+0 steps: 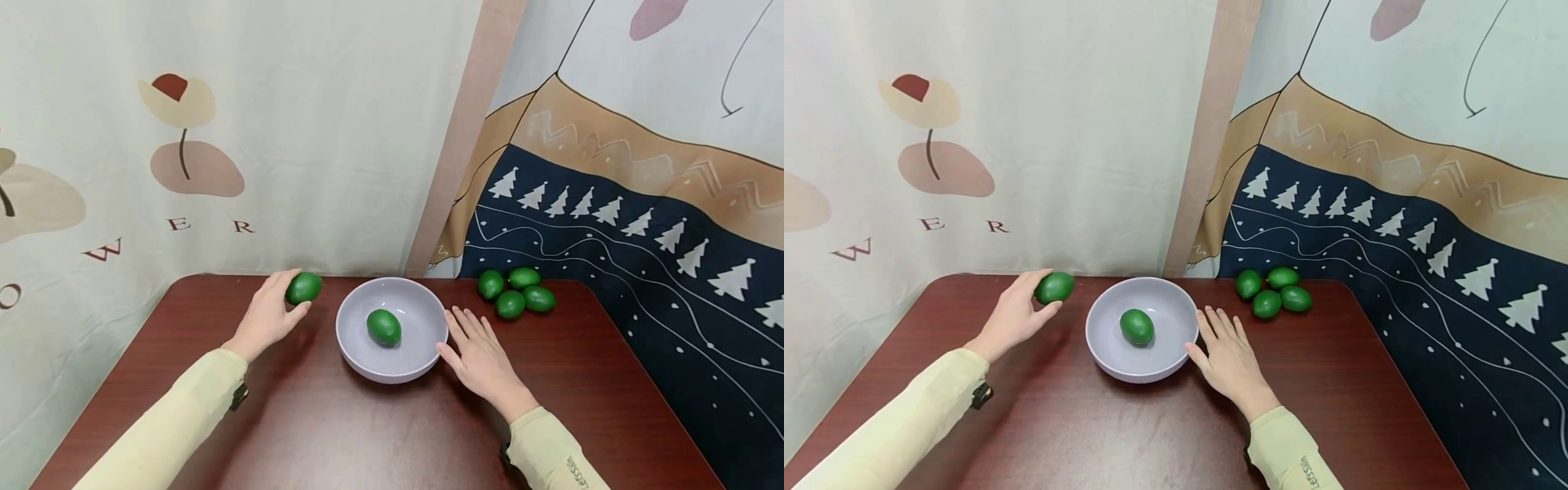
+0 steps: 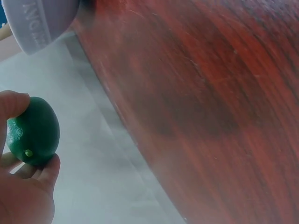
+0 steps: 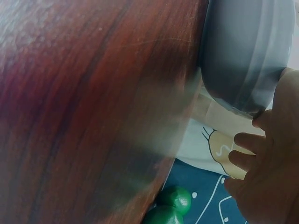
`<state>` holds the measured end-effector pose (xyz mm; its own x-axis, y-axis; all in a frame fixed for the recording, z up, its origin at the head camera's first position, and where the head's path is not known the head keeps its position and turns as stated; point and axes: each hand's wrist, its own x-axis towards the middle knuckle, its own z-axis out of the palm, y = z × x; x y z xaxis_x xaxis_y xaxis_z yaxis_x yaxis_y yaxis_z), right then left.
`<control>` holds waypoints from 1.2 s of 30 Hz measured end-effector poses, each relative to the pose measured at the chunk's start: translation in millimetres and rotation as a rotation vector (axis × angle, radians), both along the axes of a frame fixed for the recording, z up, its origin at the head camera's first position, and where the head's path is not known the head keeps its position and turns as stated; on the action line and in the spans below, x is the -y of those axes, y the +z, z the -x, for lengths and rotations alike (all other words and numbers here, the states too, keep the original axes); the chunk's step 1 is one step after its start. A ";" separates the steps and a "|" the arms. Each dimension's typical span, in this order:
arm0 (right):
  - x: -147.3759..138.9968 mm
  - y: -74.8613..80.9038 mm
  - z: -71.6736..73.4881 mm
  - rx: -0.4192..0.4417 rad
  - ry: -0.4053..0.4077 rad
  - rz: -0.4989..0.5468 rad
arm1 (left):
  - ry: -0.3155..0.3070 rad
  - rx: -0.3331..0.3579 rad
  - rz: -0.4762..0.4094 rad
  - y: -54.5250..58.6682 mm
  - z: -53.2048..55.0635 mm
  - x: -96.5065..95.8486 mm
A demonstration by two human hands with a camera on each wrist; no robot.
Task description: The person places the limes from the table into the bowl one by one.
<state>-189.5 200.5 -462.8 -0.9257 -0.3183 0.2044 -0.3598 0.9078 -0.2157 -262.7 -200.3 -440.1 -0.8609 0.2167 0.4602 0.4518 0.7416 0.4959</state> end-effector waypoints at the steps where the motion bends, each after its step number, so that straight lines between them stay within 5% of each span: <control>1: 0.1 0.0 0.1 0.000 0.000 -0.001 | -0.006 -0.002 -0.001 0.7 -0.5 -1.2; 24: 0.1 -1.4 0.7 -0.011 0.001 0.016 | -0.102 -0.043 -0.026 10.2 -9.1 -19.9; 36: -0.3 -2.8 1.1 -0.005 0.001 0.017 | -0.156 -0.002 -0.016 18.2 -16.0 -29.1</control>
